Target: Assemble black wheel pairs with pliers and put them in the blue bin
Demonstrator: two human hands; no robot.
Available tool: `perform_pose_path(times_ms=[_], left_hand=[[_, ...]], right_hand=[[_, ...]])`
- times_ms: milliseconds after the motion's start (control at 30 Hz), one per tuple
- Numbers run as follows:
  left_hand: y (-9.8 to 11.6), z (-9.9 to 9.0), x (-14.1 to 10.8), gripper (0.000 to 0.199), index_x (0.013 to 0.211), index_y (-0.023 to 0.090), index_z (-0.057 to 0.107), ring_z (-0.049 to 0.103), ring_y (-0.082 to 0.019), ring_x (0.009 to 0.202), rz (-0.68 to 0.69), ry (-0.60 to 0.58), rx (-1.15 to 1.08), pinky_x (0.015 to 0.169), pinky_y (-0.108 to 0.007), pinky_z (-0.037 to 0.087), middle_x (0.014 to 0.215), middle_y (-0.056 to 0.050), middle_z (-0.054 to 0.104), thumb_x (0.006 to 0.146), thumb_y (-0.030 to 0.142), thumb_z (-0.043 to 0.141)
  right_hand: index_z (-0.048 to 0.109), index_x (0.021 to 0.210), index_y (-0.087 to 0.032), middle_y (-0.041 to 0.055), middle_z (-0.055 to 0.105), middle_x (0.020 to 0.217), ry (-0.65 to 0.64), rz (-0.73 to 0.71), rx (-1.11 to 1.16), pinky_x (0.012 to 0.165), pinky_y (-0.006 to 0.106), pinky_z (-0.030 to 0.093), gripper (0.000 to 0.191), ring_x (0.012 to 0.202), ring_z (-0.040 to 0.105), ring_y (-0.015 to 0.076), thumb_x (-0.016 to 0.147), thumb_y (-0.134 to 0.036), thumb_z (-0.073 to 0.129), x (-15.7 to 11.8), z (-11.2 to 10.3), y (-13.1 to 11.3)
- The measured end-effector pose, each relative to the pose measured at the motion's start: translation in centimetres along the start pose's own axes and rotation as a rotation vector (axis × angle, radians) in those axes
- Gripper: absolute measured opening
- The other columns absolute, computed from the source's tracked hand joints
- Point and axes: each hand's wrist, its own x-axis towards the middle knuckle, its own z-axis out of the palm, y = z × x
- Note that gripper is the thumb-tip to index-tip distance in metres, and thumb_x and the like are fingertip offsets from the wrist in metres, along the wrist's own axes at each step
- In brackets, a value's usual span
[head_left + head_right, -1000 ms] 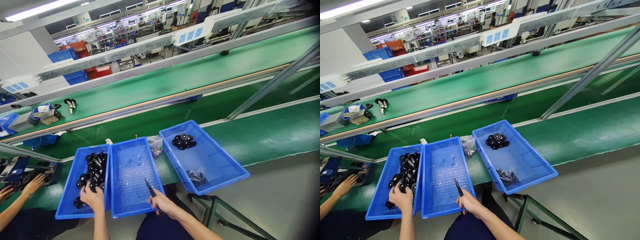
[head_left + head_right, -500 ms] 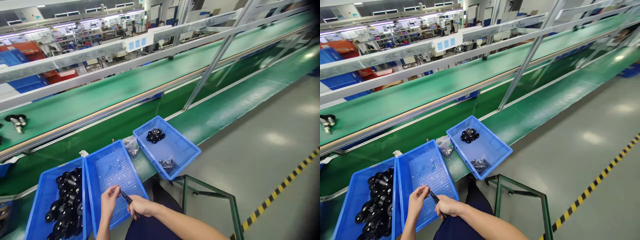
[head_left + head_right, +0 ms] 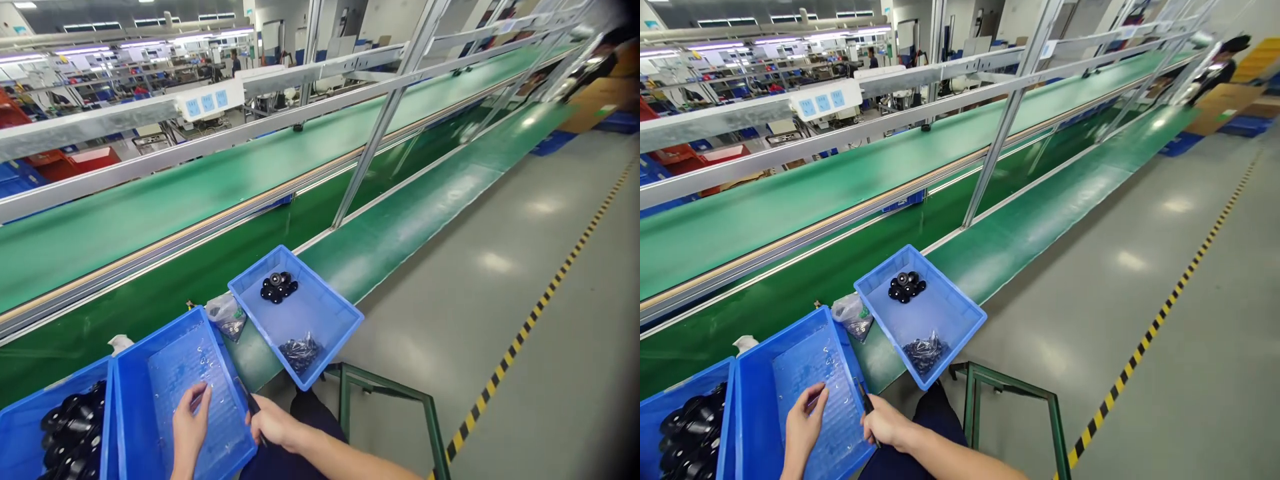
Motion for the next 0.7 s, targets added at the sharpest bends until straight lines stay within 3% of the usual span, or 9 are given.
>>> perform_pose_path(times_ms=[100,200,267,367,467,533,633,700], left_hand=[[5.5,6.9,-0.6,0.055,0.098,0.016,0.074,0.074,-0.030,0.104,0.149,-0.131,0.020,0.101,-0.046,0.061,0.105,-0.012,0.077,0.079,0.067,0.068],[9.7,16.1,-0.3,0.037,0.107,0.017,0.073,0.073,-0.025,0.105,0.305,-0.423,0.192,0.097,-0.040,0.061,0.112,-0.012,0.076,0.094,0.047,0.058],[10.9,22.3,0.4,0.033,0.121,0.017,0.071,0.071,-0.025,0.115,0.312,-0.568,0.338,0.107,-0.041,0.056,0.125,-0.012,0.074,0.091,0.029,0.062],[10.9,29.5,2.0,0.039,0.117,0.014,0.074,0.068,-0.031,0.124,0.241,-0.612,0.439,0.116,-0.045,0.050,0.127,-0.015,0.074,0.079,0.011,0.072],[10.7,32.8,3.9,0.030,0.106,0.012,0.073,0.070,-0.027,0.116,0.201,-0.516,0.501,0.112,-0.042,0.052,0.116,-0.015,0.074,0.083,0.002,0.057],[11.3,33.3,5.6,0.037,0.119,0.012,0.066,0.063,-0.024,0.127,0.218,-0.356,0.519,0.118,-0.039,0.046,0.127,-0.015,0.066,0.088,0.002,0.048],[13.5,33.2,9.3,0.050,0.144,0.006,0.042,0.045,-0.030,0.144,0.217,-0.087,0.557,0.127,-0.046,0.033,0.146,-0.023,0.047,0.096,0.018,0.050],[15.5,33.4,12.4,0.066,0.150,0.003,0.032,0.037,-0.036,0.148,0.225,-0.012,0.596,0.128,-0.051,0.030,0.152,-0.028,0.037,0.096,0.031,0.058]], right_hand=[[0.057,0.075,-0.019,-0.0049,0.054,0.064,0.071,-0.104,0.105,0.050,0.025,0.034,0.033,0.055,0.048,0.0123,0.043,-0.012,0.055,-2.2,-5.8,-0.5],[0.064,0.092,-0.019,-0.0040,0.057,0.075,0.235,-0.182,0.271,0.056,0.024,0.038,0.048,0.066,0.049,0.0136,0.045,-0.016,0.055,-4.0,-12.5,-0.8],[0.064,0.110,-0.020,-0.0037,0.058,0.080,0.379,-0.198,0.389,0.059,0.025,0.040,0.063,0.070,0.049,0.0145,0.048,-0.019,0.056,-4.7,-17.1,-1.0],[0.060,0.121,-0.020,-0.0032,0.058,0.084,0.563,-0.204,0.541,0.061,0.026,0.043,0.071,0.070,0.049,0.0154,0.050,-0.023,0.060,-5.4,-23.2,-1.5],[0.059,0.121,-0.020,-0.0030,0.059,0.086,0.662,-0.232,0.653,0.063,0.027,0.047,0.070,0.073,0.051,0.0160,0.051,-0.024,0.064,-6.0,-27.6,-2.2],[0.059,0.121,-0.021,-0.0029,0.060,0.087,0.683,-0.253,0.699,0.064,0.027,0.048,0.070,0.077,0.053,0.0166,0.051,-0.023,0.067,-6.6,-29.3,-2.7],[0.060,0.121,-0.020,-0.0026,0.061,0.088,0.688,-0.258,0.742,0.064,0.026,0.050,0.071,0.079,0.054,0.0170,0.051,-0.022,0.070,-7.5,-30.3,-3.0],[0.062,0.120,-0.019,-0.0021,0.062,0.086,0.693,-0.239,0.762,0.063,0.027,0.051,0.070,0.079,0.054,0.0173,0.050,-0.022,0.071,-7.8,-30.4,-2.4]])
